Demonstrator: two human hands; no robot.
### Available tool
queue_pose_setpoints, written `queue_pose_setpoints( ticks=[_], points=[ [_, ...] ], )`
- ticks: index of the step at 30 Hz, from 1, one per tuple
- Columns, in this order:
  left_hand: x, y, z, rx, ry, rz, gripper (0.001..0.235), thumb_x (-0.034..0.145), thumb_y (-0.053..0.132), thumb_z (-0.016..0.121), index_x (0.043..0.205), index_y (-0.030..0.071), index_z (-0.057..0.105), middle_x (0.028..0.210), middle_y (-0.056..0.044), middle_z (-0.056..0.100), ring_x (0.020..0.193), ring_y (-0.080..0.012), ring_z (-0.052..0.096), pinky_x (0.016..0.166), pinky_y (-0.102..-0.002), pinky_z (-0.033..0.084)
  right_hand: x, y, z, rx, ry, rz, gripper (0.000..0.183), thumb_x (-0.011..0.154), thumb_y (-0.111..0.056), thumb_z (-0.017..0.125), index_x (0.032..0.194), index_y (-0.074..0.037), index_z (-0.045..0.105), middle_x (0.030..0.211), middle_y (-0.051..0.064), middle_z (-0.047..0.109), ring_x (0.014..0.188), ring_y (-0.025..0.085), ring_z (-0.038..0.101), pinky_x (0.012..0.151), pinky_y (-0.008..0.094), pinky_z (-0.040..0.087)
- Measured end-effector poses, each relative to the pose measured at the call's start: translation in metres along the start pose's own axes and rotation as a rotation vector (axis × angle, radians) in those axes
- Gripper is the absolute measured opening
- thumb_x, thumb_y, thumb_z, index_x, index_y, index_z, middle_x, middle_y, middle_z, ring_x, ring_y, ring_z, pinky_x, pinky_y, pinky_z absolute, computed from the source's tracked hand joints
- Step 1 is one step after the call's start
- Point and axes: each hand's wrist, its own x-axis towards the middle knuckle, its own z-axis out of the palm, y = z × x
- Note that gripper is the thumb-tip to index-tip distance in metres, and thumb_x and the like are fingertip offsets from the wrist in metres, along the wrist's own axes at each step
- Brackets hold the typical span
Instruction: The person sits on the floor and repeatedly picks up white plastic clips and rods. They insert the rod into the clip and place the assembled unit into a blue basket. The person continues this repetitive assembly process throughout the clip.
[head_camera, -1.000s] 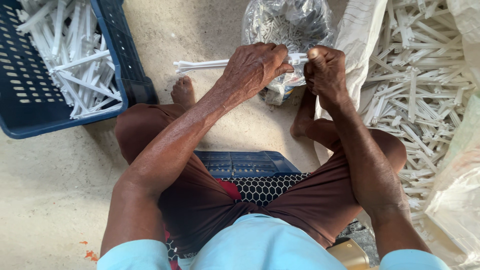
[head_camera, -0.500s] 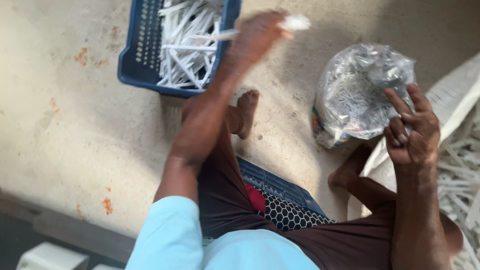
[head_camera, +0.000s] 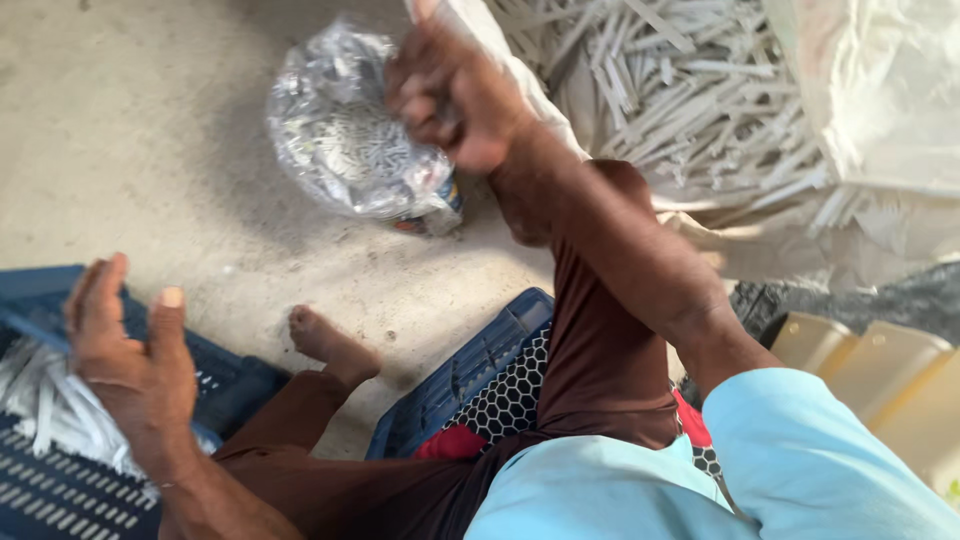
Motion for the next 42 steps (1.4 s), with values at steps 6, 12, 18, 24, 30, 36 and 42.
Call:
queue_pose_setpoints(
  ticks=[6,12,18,24,30,36,42],
  points=[
    [0.004,-0.02,0.044,0.126,-0.198,0.027,0.043,0.101,0.018,0.077,0.138,-0.004,0.067,0.151,-0.027,0.059,0.14,-0.0415,0.056,0.113,-0.051,0.048,-0.105,-0.128,-0.149,-0.39,0.053,-0.373,0.044,0.118,-0.03,0.064,0.08,-0.018,0.047,0.064,-0.007,0.04,0.053,0.003,0.036,0.052,0.019,0.033],
    [0.009,-0.033,0.057,0.133,-0.243,0.128,0.034,0.109,0.009,0.067,0.138,-0.009,0.064,0.146,-0.026,0.058,0.137,-0.0396,0.058,0.108,-0.047,0.053,-0.16,-0.118,-0.33,-0.443,0.827,-0.354,0.032,0.111,-0.029,0.06,0.086,-0.01,0.063,0.063,-0.001,0.049,0.046,0.009,0.043,0.04,0.028,0.034],
    [0.021,-0.032,0.077,0.061,-0.349,0.025,0.038,0.116,0.014,0.061,0.142,-0.014,0.056,0.147,-0.033,0.054,0.131,-0.0398,0.06,0.107,-0.047,0.053,-0.158,-0.025,-0.486,-0.5,1.531,-0.079,0.035,0.095,-0.032,0.081,0.094,-0.004,0.06,0.073,0.007,0.053,0.054,0.018,0.047,0.042,0.035,0.035],
    [0.019,-0.08,0.088,-0.005,-0.42,-0.021,0.046,0.116,0.017,0.055,0.142,-0.02,0.048,0.145,-0.04,0.049,0.136,-0.0458,0.056,0.111,-0.047,0.052,-0.096,0.013,-0.519,-0.55,1.702,-0.083,0.08,0.074,-0.031,0.097,0.129,0.0,0.049,0.114,0.014,0.064,0.09,0.024,0.066,0.062,0.039,0.056],
    [0.008,-0.139,0.095,-0.146,-0.439,-0.1,0.05,0.12,0.018,0.054,0.143,-0.024,0.042,0.146,-0.044,0.047,0.142,-0.0463,0.053,0.117,-0.045,0.052,-0.066,0.015,-0.501,-0.411,1.749,-0.402,0.088,0.057,-0.014,0.111,0.121,0.005,0.053,0.107,0.016,0.071,0.083,0.023,0.07,0.063,0.029,0.057],
    [0.007,-0.107,0.101,-0.171,-0.419,-0.207,0.048,0.123,0.013,0.054,0.15,-0.023,0.039,0.148,-0.044,0.049,0.144,-0.0456,0.054,0.114,-0.043,0.05,-0.074,0.015,-0.478,-0.317,1.611,-0.229,0.033,0.069,-0.008,0.094,0.086,0.001,0.068,0.069,0.007,0.066,0.047,0.017,0.055,0.039,0.038,0.038],
    [0.013,-0.054,0.089,-0.213,-0.398,-0.263,0.047,0.119,0.01,0.054,0.15,-0.022,0.038,0.143,-0.044,0.05,0.145,-0.0434,0.055,0.118,-0.043,0.051,-0.135,0.007,-0.458,-0.075,1.161,-0.315,0.02,0.087,-0.019,0.071,0.103,-0.007,0.073,0.056,-0.006,0.044,0.04,0.007,0.031,0.037,0.027,0.023]
  ],
)
